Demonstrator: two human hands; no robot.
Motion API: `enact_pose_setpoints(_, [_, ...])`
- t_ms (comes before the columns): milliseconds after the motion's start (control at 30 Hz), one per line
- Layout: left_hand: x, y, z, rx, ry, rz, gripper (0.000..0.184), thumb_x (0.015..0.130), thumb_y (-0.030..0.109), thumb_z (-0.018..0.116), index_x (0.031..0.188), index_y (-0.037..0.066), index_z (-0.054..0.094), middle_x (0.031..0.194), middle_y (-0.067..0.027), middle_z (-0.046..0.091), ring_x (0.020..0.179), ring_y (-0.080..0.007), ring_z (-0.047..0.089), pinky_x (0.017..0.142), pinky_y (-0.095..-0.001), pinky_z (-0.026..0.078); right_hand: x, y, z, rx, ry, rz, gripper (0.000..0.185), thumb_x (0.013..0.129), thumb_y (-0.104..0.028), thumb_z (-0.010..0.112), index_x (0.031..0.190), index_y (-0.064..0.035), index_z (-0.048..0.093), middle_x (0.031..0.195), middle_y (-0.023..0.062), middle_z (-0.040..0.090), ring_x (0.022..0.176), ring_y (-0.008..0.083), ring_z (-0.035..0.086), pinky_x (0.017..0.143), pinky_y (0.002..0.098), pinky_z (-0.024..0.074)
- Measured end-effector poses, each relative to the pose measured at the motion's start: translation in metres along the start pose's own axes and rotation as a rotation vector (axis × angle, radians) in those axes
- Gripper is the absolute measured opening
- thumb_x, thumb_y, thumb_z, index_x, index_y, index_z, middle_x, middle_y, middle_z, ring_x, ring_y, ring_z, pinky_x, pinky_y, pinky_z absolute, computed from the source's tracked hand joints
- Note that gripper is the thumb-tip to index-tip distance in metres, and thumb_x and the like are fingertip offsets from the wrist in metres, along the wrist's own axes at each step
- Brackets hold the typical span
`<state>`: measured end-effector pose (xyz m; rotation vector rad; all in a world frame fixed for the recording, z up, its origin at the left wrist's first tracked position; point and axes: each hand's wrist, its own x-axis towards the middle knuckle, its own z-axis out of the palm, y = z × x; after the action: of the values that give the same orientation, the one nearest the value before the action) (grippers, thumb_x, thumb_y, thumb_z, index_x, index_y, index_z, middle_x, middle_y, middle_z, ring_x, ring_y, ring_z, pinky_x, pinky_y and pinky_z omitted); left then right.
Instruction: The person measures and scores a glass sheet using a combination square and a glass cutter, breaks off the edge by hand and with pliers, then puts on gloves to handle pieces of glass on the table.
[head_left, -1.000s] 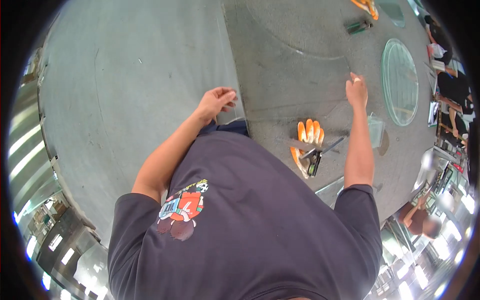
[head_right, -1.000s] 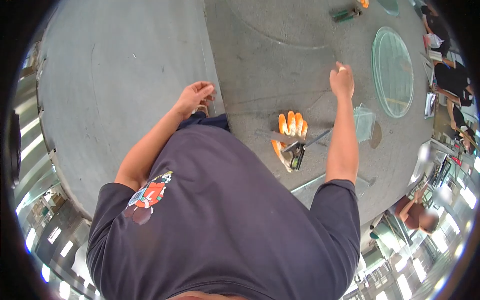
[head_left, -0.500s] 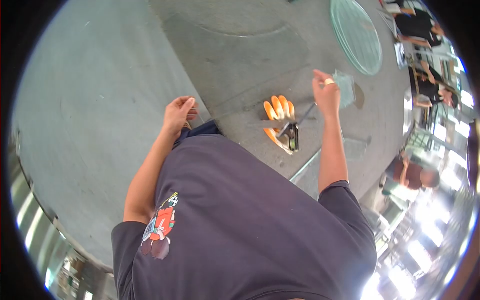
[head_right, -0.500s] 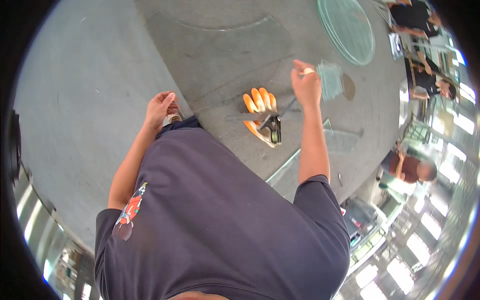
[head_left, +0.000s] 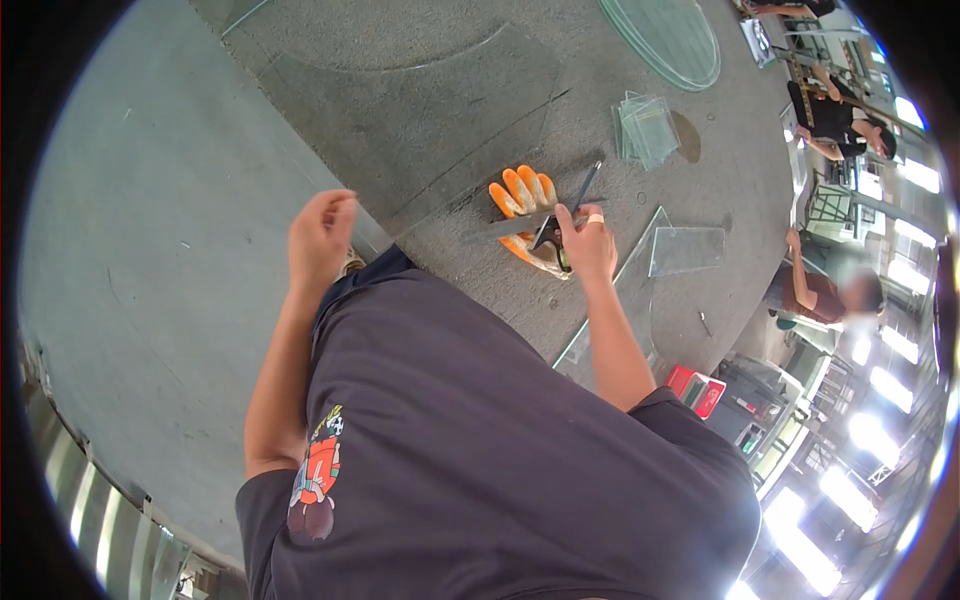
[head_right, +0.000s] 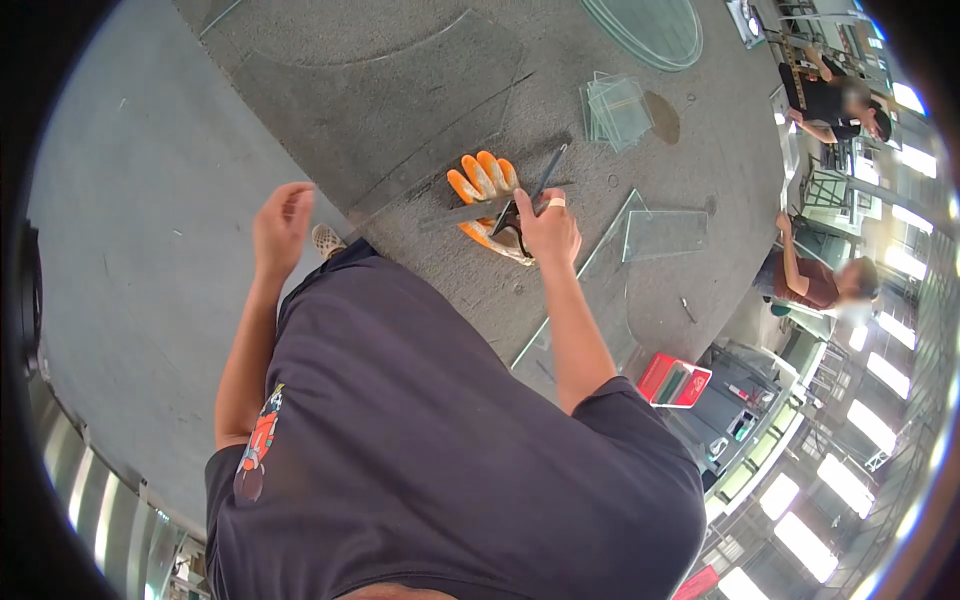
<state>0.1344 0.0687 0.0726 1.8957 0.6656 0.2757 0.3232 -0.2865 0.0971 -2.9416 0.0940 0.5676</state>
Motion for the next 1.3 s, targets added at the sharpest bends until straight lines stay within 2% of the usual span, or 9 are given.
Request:
enact_pose_setpoints(233, [0.046,0.091,0.096,0.156,-0.673,0.265,0.030,0.098,0.027,0.067,0.119,0.006,0.068,0.101,-0.0126,0.076,0.090,-0.0276,0.073,0.079,-0.0382,0.056,0.017,0.000,0.024,0.219,0.219,0.081,0.043,0.093,-0.034,0.061,0.127,-0.0085,0.060,0.111,0.0203,0.074,0.106,0.0408,0.069,0.092,0.0504,0.0522])
enact_pose_setpoints(400, [0.049,0.128,0.190,0.461,-0.855,0.239,0.038,0.096,0.035,0.068,0.120,0.006,0.068,0.108,-0.0136,0.074,0.102,-0.0301,0.071,0.082,-0.0426,0.056,0.032,0.042,0.058,0.604,0.244,0.024,0.037,0.093,-0.024,0.063,0.124,-0.0035,0.062,0.104,0.0184,0.074,0.102,0.0346,0.071,0.091,0.0438,0.0525])
enact_pose_setpoints(567, [0.035,0.126,0.238,0.737,-0.783,0.502,0.037,0.089,0.030,0.071,0.112,0.000,0.069,0.110,-0.0150,0.073,0.103,-0.0302,0.072,0.083,-0.0424,0.057,0.008,0.044,0.010,0.812,0.358,0.005,0.021,0.104,-0.016,0.056,0.117,-0.0025,0.066,0.088,0.0073,0.075,0.064,0.0123,0.067,0.059,0.0285,0.0527])
enact_pose_setpoints(633, [0.027,0.116,0.250,0.755,-0.691,0.598,0.032,0.085,0.026,0.073,0.100,-0.002,0.069,0.104,-0.0157,0.073,0.099,-0.0303,0.073,0.081,-0.0425,0.058,0.000,0.050,-0.020,0.719,0.427,0.006,0.021,0.103,-0.017,0.059,0.114,-0.0024,0.069,0.083,0.0060,0.073,0.065,0.0129,0.067,0.061,0.0292,0.0534])
enact_pose_setpoints(767, [0.043,0.141,0.222,0.540,-0.946,0.265,0.024,0.084,0.017,0.074,0.102,0.000,0.074,0.097,-0.0179,0.075,0.090,-0.0334,0.074,0.078,-0.0434,0.059,0.006,0.063,-0.067,0.651,0.520,-0.048,0.020,0.099,-0.021,0.068,0.107,-0.0032,0.074,0.075,0.0032,0.070,0.064,0.0124,0.065,0.062,0.0292,0.0523])
enact_pose_setpoints(900, [0.063,0.138,0.151,0.271,-0.736,0.175,0.029,0.088,0.020,0.072,0.114,0.007,0.070,0.104,-0.0166,0.074,0.099,-0.0349,0.072,0.083,-0.0441,0.057,0.031,0.068,-0.073,0.577,0.492,-0.084,0.018,0.091,-0.022,0.076,0.098,-0.0054,0.077,0.073,0.0029,0.069,0.065,0.0128,0.063,0.064,0.0305,0.0498])
enact_pose_setpoints(1100, [0.072,0.051,-0.023,-0.032,-0.261,0.163,0.024,0.099,0.011,0.065,0.121,0.000,0.065,0.102,-0.0053,0.071,0.094,-0.0142,0.065,0.085,-0.0290,0.052,0.064,0.055,-0.010,0.586,0.343,-0.026,0.023,0.091,-0.029,0.075,0.102,-0.0085,0.078,0.078,0.0065,0.072,0.071,0.0175,0.066,0.069,0.0336,0.0521])
enact_pose_setpoints(1200, [0.059,-0.001,-0.110,-0.165,-0.015,-0.236,0.029,0.101,0.016,0.066,0.122,-0.003,0.065,0.099,-0.0038,0.072,0.092,-0.0120,0.066,0.084,-0.0281,0.051,0.067,0.034,0.012,0.394,0.432,-0.080,0.024,0.091,-0.030,0.074,0.104,-0.0095,0.078,0.095,0.0114,0.075,0.084,0.0246,0.071,0.077,0.0395,0.0545])
enact_pose_setpoints(1300, [0.041,-0.062,-0.130,-0.154,0.213,-0.254,0.031,0.102,0.021,0.066,0.121,-0.004,0.067,0.099,-0.0033,0.073,0.090,-0.0100,0.065,0.084,-0.0260,0.050,0.088,0.040,0.015,0.310,0.530,-0.273,0.022,0.098,-0.023,0.067,0.111,-0.0074,0.074,0.111,0.0135,0.073,0.093,0.0250,0.072,0.079,0.0391,0.0564])
